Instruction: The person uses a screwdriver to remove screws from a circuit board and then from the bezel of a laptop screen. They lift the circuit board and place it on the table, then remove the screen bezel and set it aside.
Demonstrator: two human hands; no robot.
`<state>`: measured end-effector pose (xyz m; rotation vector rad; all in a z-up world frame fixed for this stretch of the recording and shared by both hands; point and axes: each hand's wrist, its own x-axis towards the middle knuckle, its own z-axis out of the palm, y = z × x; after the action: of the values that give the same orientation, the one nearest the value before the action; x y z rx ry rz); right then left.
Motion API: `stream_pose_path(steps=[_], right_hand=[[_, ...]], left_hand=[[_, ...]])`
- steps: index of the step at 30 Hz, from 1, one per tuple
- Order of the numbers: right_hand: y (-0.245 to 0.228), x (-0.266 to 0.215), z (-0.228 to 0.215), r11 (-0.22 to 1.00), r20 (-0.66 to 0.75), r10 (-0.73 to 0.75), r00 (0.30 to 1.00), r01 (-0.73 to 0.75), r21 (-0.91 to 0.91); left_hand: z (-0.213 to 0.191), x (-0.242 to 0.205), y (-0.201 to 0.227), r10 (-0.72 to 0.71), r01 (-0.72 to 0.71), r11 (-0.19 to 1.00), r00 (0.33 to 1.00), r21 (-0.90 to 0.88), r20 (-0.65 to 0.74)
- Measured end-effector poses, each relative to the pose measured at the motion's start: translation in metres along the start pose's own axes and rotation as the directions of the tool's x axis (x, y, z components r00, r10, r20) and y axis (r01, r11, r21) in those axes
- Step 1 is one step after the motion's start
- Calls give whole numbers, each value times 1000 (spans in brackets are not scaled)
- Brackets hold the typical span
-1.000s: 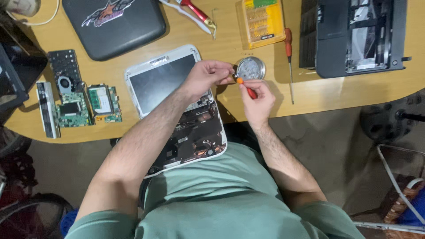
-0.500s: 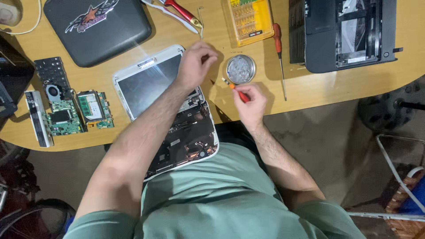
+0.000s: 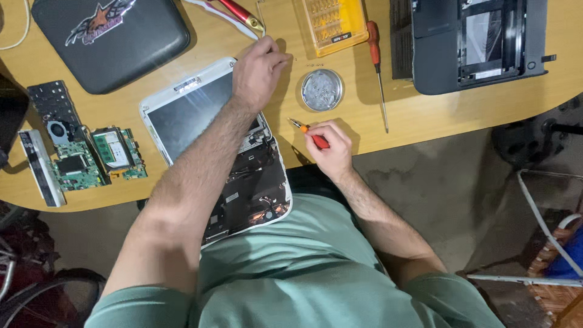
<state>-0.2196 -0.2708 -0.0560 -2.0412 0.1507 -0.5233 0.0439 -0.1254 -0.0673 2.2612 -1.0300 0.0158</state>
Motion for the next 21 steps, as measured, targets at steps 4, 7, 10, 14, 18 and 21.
stream_pose_path(steps=[4, 7, 10, 14, 18, 21], right_hand=[[-4, 4, -2, 1000, 12, -8, 1000, 7, 14], [-2, 3, -1, 1000, -2, -7, 1000, 7, 7], [3, 0, 1, 1000, 3, 11, 1000, -11, -17], [8, -4, 3, 1000, 7, 10, 1000, -10, -12], [1, 0, 1, 1000, -5, 2, 1000, -3, -10], [2, 0, 3, 1000, -6, 8, 1000, -8, -6]], left_hand=[[-5, 2, 3, 9, -10, 998, 1000, -55, -16], [-14, 6, 11, -160, 167, 978, 985, -127, 67], [-18, 9, 8, -211, 229, 959, 970, -165, 120], [-21, 11, 8, -171, 185, 975, 978, -121, 118], [-19, 14, 12, -145, 153, 985, 983, -75, 110], [-14, 18, 9, -155, 159, 986, 984, -46, 91]])
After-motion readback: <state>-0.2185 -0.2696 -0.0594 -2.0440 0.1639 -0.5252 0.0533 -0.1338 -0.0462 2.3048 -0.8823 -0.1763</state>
